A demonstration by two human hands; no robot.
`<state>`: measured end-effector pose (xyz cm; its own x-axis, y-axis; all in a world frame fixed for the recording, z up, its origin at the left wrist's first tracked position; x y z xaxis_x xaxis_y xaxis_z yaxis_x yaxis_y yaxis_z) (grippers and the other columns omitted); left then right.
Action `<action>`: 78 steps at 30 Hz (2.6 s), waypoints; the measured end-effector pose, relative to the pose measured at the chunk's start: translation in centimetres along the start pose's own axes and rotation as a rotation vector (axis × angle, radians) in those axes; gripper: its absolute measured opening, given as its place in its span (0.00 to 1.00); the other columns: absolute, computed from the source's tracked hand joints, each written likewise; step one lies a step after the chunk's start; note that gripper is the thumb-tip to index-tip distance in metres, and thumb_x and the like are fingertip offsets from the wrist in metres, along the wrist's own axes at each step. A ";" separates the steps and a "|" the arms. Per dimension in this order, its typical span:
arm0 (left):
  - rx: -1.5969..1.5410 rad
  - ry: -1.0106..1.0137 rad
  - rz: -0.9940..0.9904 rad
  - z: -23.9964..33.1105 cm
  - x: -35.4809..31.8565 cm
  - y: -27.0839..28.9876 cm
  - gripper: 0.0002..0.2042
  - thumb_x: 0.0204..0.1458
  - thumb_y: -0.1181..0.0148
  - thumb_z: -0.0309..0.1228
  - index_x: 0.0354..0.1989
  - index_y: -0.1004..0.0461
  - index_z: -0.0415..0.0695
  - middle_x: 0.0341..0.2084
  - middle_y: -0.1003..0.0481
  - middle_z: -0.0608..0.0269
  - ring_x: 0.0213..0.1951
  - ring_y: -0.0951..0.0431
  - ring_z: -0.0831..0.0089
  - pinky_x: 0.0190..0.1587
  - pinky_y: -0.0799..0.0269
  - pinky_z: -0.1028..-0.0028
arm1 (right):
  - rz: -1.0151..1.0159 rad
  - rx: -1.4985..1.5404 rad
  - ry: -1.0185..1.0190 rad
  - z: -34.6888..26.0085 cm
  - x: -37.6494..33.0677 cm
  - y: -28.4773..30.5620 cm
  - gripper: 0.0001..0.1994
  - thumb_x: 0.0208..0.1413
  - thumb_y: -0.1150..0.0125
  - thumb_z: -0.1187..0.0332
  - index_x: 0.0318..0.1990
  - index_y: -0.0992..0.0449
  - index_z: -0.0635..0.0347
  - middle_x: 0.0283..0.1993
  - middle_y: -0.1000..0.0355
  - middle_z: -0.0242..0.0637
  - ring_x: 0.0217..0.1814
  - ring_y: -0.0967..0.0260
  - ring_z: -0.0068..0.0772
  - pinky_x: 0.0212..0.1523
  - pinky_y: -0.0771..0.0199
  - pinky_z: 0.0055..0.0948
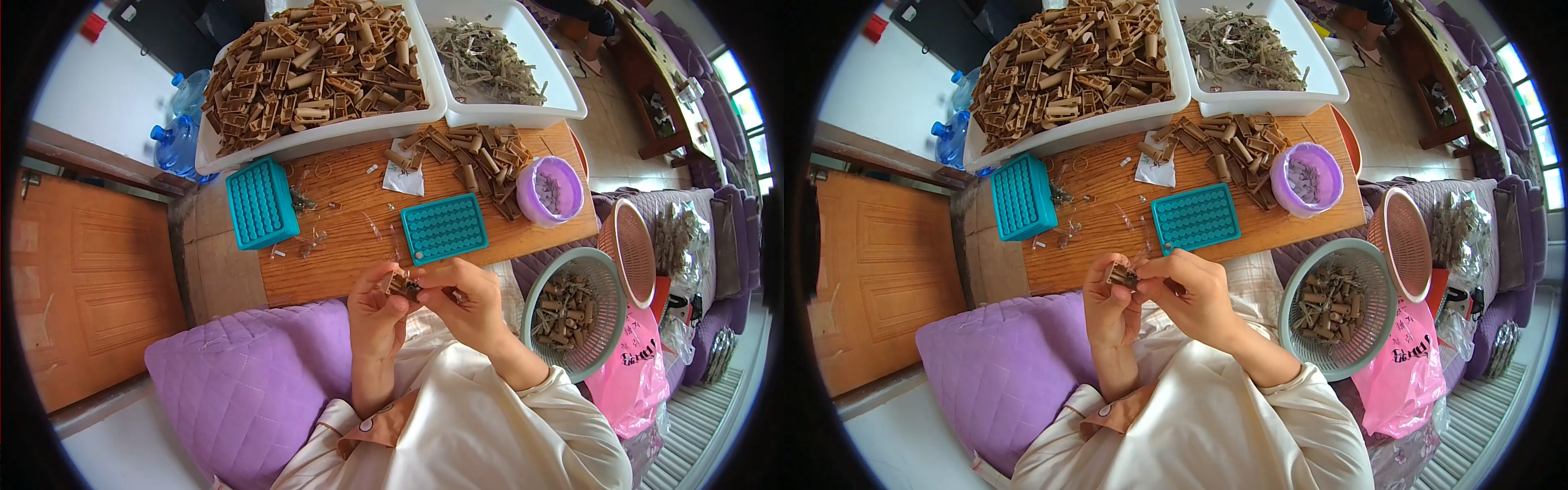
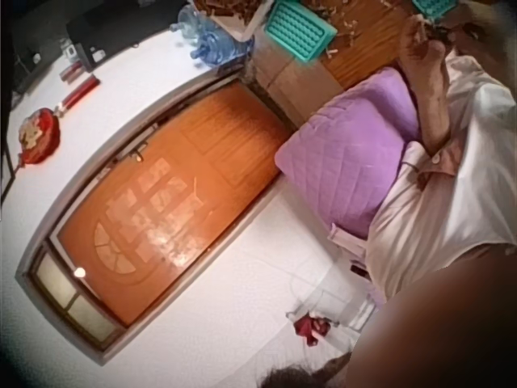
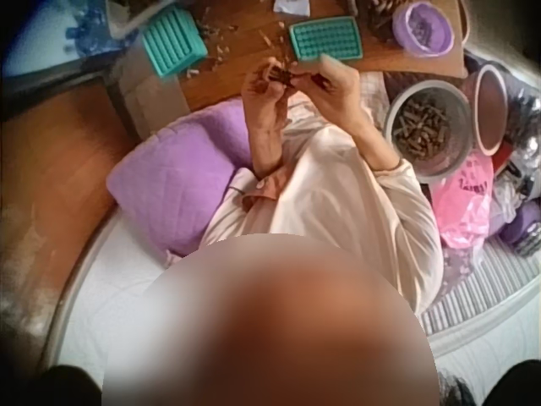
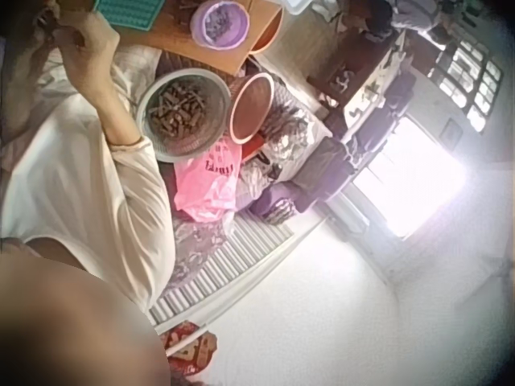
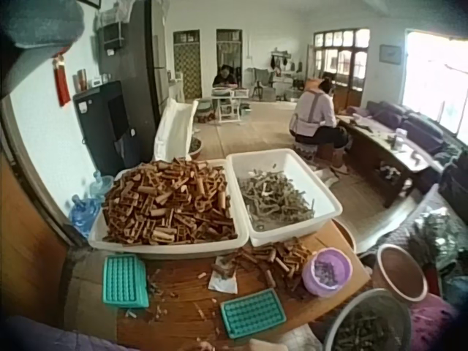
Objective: The person is manually assembling or wrapping sticks of incense or related material into small bundles or tubes.
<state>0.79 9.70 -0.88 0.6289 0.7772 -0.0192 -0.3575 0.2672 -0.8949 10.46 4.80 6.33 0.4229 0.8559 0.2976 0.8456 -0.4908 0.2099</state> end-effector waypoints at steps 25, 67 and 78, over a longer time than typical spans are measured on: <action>0.112 -0.008 0.030 -0.8 0.1 -0.1 0.22 0.36 0.38 0.17 0.42 0.37 0.37 0.36 0.33 0.60 0.34 0.26 0.73 0.34 0.24 0.75 | 0.043 0.110 -0.117 1.3 -1.7 0.4 0.07 0.40 0.38 0.79 0.28 0.30 0.65 0.31 0.28 0.39 0.26 0.31 0.23 0.24 0.32 0.19; -0.088 -0.020 0.283 -0.3 0.3 2.2 0.17 0.51 0.50 0.31 0.49 0.41 0.40 0.42 0.33 0.54 0.39 0.27 0.63 0.37 0.24 0.70 | -0.068 0.259 -0.300 6.5 -1.6 -2.6 0.17 0.43 0.50 0.86 0.43 0.36 0.66 0.38 0.36 0.36 0.37 0.34 0.23 0.35 0.33 0.19; 0.324 -0.229 0.287 -0.1 0.2 2.3 0.17 0.51 0.49 0.29 0.47 0.39 0.37 0.44 0.34 0.57 0.46 0.31 0.67 0.47 0.32 0.72 | -0.173 0.306 -0.367 6.8 0.7 -3.5 0.19 0.42 0.46 0.82 0.46 0.37 0.65 0.42 0.34 0.36 0.46 0.37 0.26 0.51 0.38 0.26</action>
<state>0.20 10.45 -3.00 0.3183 0.9412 -0.1136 -0.7138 0.1591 -0.6820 10.02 8.19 -0.56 0.3079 0.9484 -0.0759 0.9470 -0.3132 -0.0720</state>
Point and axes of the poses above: each hand's wrist, its own x-axis towards the middle knuckle, its own y-axis out of the back of the hand, z = x × y, the point moved 8 cm from there along x, towards the middle knuckle
